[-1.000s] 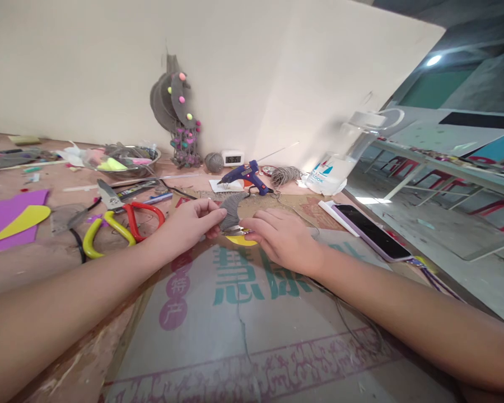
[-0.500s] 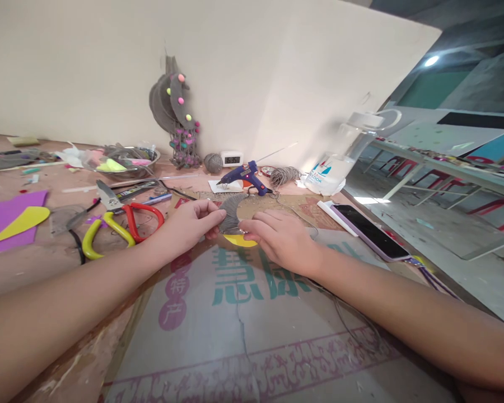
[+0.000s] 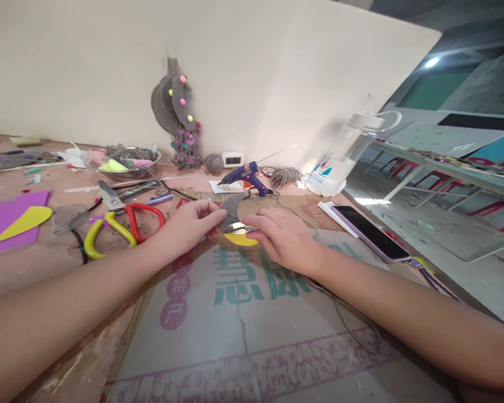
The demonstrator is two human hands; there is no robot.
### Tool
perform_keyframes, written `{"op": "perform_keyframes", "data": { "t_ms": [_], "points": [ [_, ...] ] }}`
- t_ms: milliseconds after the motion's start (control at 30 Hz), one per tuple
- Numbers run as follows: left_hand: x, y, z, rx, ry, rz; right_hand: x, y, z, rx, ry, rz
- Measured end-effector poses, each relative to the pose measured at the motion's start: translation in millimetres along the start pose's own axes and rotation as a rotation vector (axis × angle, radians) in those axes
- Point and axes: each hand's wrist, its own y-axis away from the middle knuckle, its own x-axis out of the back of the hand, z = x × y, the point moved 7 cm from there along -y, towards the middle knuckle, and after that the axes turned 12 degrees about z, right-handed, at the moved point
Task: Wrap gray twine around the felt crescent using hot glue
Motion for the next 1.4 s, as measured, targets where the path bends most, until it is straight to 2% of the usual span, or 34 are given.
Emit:
{"op": "perform_keyframes", "data": {
  "t_ms": [667, 1000, 1200, 1400],
  "points": [
    [-1.9, 0, 3, -0.012, -0.027, -0.018, -8, 1, 0, -0.021, -0.037, -0.073],
    [-2.9, 1, 1, -0.009, -0.025, -0.031, -8, 1, 0, -0.017, -0.093, -0.066],
    [-1.1, 0, 1, -0.010, -0.017, -0.001, 1, 0, 7, -0.121, -0.148, 0.032],
    [-0.1, 2, 4, -0.002, 0.008, 0.003, 0, 1, 3, -0.019, -0.079, -0.027]
  ]
}}
